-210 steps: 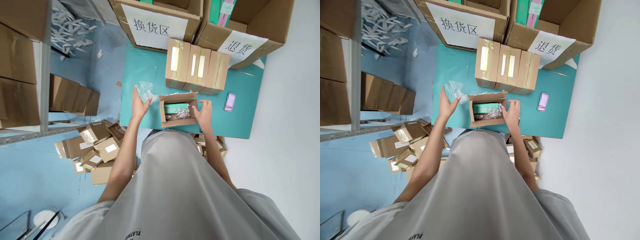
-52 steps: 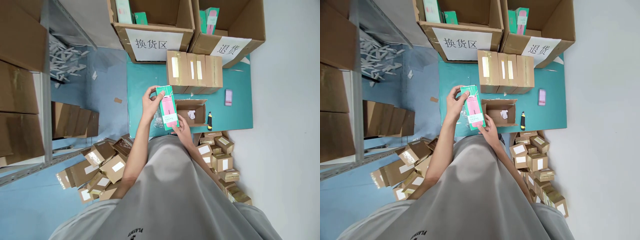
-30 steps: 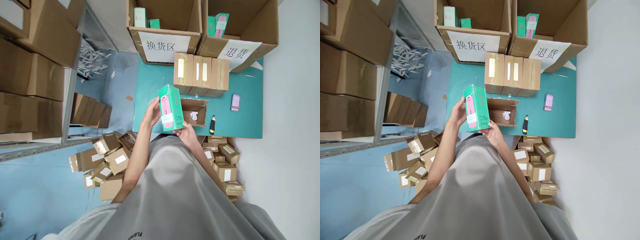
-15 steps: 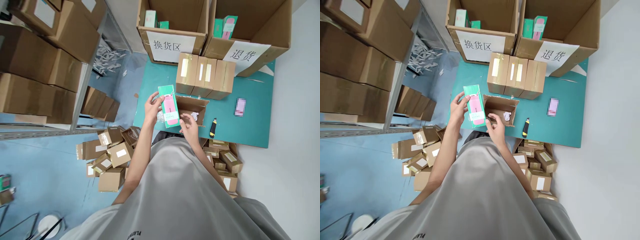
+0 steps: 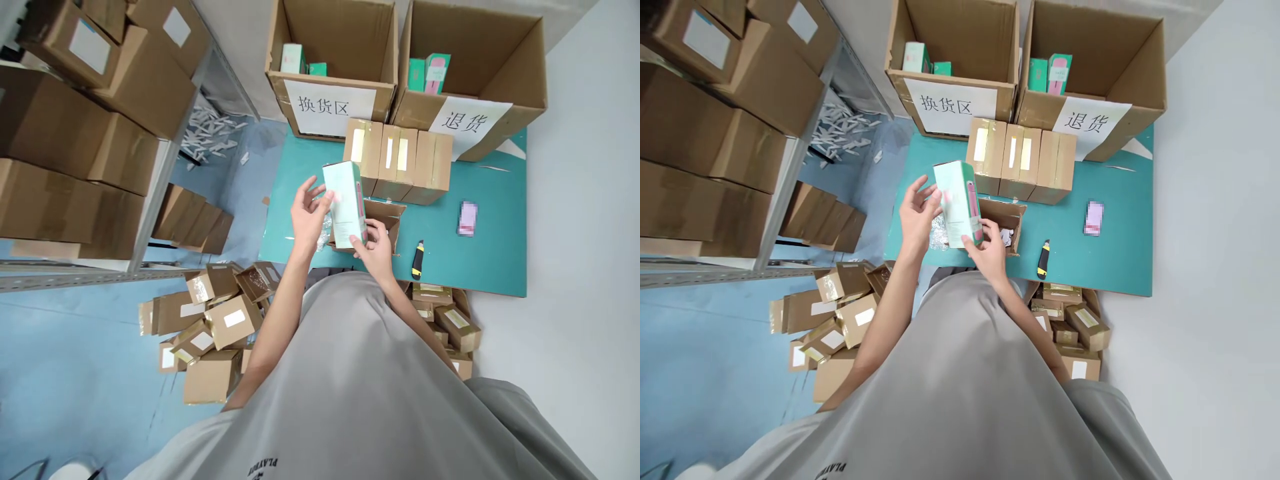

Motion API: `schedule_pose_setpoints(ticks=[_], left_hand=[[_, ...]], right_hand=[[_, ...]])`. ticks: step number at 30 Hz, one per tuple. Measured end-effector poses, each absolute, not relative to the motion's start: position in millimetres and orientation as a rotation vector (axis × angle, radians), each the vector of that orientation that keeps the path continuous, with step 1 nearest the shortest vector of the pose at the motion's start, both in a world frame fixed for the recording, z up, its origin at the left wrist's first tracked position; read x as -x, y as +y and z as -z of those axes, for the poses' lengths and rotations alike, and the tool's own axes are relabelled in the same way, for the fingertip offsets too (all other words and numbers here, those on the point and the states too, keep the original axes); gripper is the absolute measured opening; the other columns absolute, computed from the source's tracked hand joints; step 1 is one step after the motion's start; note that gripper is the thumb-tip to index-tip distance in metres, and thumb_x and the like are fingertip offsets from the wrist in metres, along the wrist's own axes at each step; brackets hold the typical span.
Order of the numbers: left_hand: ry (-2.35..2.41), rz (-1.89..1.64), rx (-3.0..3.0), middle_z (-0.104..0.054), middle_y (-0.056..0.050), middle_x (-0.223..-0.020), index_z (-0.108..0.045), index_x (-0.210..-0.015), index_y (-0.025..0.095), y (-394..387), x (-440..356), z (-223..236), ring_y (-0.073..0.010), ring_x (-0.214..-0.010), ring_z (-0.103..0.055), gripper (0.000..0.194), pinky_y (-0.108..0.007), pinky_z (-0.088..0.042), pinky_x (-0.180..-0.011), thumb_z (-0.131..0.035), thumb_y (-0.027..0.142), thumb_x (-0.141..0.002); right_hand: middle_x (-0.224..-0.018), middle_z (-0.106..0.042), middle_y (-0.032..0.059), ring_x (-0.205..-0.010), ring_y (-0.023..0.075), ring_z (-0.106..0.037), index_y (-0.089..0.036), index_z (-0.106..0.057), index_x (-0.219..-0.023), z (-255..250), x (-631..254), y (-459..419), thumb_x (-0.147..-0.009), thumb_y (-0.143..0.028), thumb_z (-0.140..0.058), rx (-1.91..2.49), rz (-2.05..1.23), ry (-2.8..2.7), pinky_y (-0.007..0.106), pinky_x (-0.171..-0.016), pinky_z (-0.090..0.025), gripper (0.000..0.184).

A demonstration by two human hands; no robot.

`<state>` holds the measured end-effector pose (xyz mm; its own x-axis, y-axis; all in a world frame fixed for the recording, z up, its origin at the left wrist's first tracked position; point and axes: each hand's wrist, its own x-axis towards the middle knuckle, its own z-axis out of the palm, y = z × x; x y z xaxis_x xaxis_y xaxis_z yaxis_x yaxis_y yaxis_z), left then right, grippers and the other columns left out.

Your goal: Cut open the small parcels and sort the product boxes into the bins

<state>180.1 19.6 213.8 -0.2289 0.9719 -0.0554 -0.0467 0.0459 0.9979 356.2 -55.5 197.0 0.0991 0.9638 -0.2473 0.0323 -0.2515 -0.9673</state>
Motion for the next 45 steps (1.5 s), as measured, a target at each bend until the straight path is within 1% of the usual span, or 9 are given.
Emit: schedule_pose_setpoints(ticks=[5,12,18,22,27,32,35,38,45], left_hand=[[1.139,-1.243,-0.645,-0.082,-0.011,-0.131,-0.074,-0.136,0.029,20.4,-165.9,-195.1,-0.032,-0.126,-0.077,0.073,-0.038,-0.063,-0.099,-0.098,0.068,-0.079],[0.987,-1.207,-0.549,-0.083,-0.008,-0.108,-0.075,-0.121,0.022,29.7,-180.0,-192.6,-0.0253,-0.091,-0.08,0.066,-0.034,-0.06,-0.078,-0.101,0.059,-0.073],[1.186,-1.23,-0.671,-0.082,-0.008,-0.109,-0.07,-0.144,0.027,45.5,-172.3,-190.7,-0.0285,-0.099,-0.081,0.084,-0.036,-0.062,-0.081,-0.102,0.056,-0.072],[1.345,-1.27,-0.764,-0.08,-0.009,-0.114,-0.069,-0.149,0.03,52.1,-173.1,-181.9,-0.029,-0.108,-0.079,0.086,-0.039,-0.064,-0.088,-0.102,0.055,-0.074],[1.476,-1.301,-0.843,-0.077,-0.012,-0.128,-0.065,-0.152,0.028,52.5,-190.8,-177.0,-0.0303,-0.117,-0.076,0.091,-0.043,-0.063,-0.1,-0.104,0.056,-0.074],[1.549,-1.302,-0.854,-0.074,-0.014,-0.137,-0.064,-0.152,0.027,45.0,-207.3,-185.4,-0.0329,-0.127,-0.074,0.099,-0.044,-0.061,-0.108,-0.108,0.056,-0.068],[1.447,-1.278,-0.781,-0.075,-0.015,-0.14,-0.067,-0.148,0.028,43.4,-202.6,-191.5,-0.0342,-0.135,-0.072,0.09,-0.046,-0.06,-0.111,-0.103,0.061,-0.073],[1.296,-1.266,-0.622,-0.077,-0.014,-0.141,-0.071,-0.141,0.028,47.4,-186.9,-190.7,-0.0332,-0.136,-0.073,0.075,-0.047,-0.058,-0.116,-0.097,0.063,-0.08],[1.041,-1.046,-0.387,-0.085,-0.01,-0.11,-0.074,-0.114,0.023,50.3,-175.8,-180.2,-0.0358,-0.118,-0.08,0.055,-0.048,-0.065,-0.104,-0.092,0.056,-0.074]], right_hand=[[-0.08,-0.072,-0.0058,-0.046,0.0082,-0.05,-0.026,-0.067,-0.108,-192.3,-364.2,-42.5,-0.082,-0.056,-0.086,1.05,-1.879,-0.453,0.024,-0.043,-0.04,0.044],[-0.073,-0.071,-0.0055,-0.044,0.0084,-0.045,-0.024,-0.068,-0.097,-187.5,-367.4,-38.3,-0.091,-0.049,-0.08,0.937,-2.088,-0.272,0.024,-0.042,-0.038,0.029],[-0.118,-0.082,0.0028,-0.052,0.0083,-0.057,-0.03,-0.07,-0.135,-182.0,-368.9,-39.6,-0.09,-0.062,-0.086,1.2,-1.681,-0.793,0.025,-0.047,-0.049,0.058],[-0.154,-0.071,0.0112,-0.059,0.0094,-0.057,-0.035,-0.064,-0.152,-196.3,-364.2,-45.6,-0.095,-0.065,-0.083,1.39,-1.244,-1.101,0.029,-0.053,-0.054,0.068],[-0.164,-0.063,0.0121,-0.091,0.0234,-0.077,-0.032,-0.068,-0.152,-209.2,-351.6,-49.8,-0.094,-0.06,-0.085,1.639,-0.928,-1.585,0.04,-0.08,-0.066,0.066],[-0.152,-0.07,0.0127,-0.123,0.035,-0.076,-0.029,-0.065,-0.146,-197.2,-348.7,-43.6,-0.095,-0.046,-0.082,1.83,-0.757,-1.616,0.043,-0.085,-0.067,0.057],[-0.136,-0.076,0.0092,-0.093,0.0238,-0.076,-0.03,-0.063,-0.137,-188.6,-356.2,-36.0,-0.09,-0.042,-0.083,1.718,-0.956,-1.341,0.033,-0.07,-0.06,0.053],[-0.106,-0.076,-0.0013,-0.054,0.0094,-0.054,-0.031,-0.062,-0.122,-184.1,-363.9,-27.6,-0.085,-0.045,-0.086,1.412,-1.395,-0.858,0.024,-0.049,-0.042,0.046],[-0.068,-0.063,-0.0085,-0.042,0.0053,-0.03,-0.026,-0.056,-0.089,-187.6,-367.8,-19.9,-0.088,-0.038,-0.079,0.988,-2.002,-0.138,0.021,-0.042,-0.029,0.026]])
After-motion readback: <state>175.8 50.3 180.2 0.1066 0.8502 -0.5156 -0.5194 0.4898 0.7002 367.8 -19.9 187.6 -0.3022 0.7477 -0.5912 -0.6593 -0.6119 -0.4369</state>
